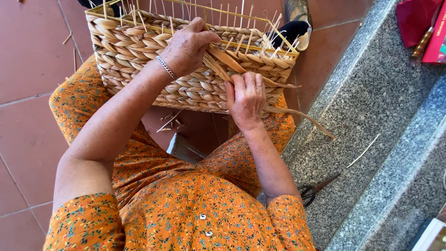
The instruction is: The person sits on the floor weaving a water hyacinth basket, folding and tucking strands over the rim frame. They use scissors to trim excess strands, gather and select new strands from a pile on the floor, and press the woven rim into place along the bamboo frame.
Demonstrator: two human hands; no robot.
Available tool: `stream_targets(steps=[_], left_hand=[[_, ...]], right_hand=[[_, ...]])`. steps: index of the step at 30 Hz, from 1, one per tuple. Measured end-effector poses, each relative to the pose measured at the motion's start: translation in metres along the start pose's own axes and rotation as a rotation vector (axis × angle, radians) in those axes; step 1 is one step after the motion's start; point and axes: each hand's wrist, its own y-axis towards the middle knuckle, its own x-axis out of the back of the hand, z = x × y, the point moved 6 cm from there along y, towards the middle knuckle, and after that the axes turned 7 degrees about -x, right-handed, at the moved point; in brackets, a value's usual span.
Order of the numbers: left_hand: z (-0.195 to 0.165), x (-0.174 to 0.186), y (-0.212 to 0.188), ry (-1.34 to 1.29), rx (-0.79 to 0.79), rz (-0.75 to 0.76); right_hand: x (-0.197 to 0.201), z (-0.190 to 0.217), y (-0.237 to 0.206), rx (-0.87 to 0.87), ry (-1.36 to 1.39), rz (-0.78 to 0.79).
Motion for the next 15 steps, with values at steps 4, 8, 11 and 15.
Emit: stream_targets(steps=[4,8,11,15], left_hand=[[0.01,0.003,0.002,-0.103,-0.011,0.092],[0.009,0.003,0.006,-0.164,0.024,0.241],[0.0,0.006,0.01,-0.133,0.009,0.227],[-0.003,-0.004,0.01,0.016,0.17,0.26]], right_hand=[[0.012,0.009,0.007,0.012,0.021,0.02],[0.016,0.005,0.037,0.009,0.067,0.02],[0.018,0.002,0.051,0.07,0.124,-0.062],[0.008,-0.021,0.059,-0.041,0.176,-0.01]])
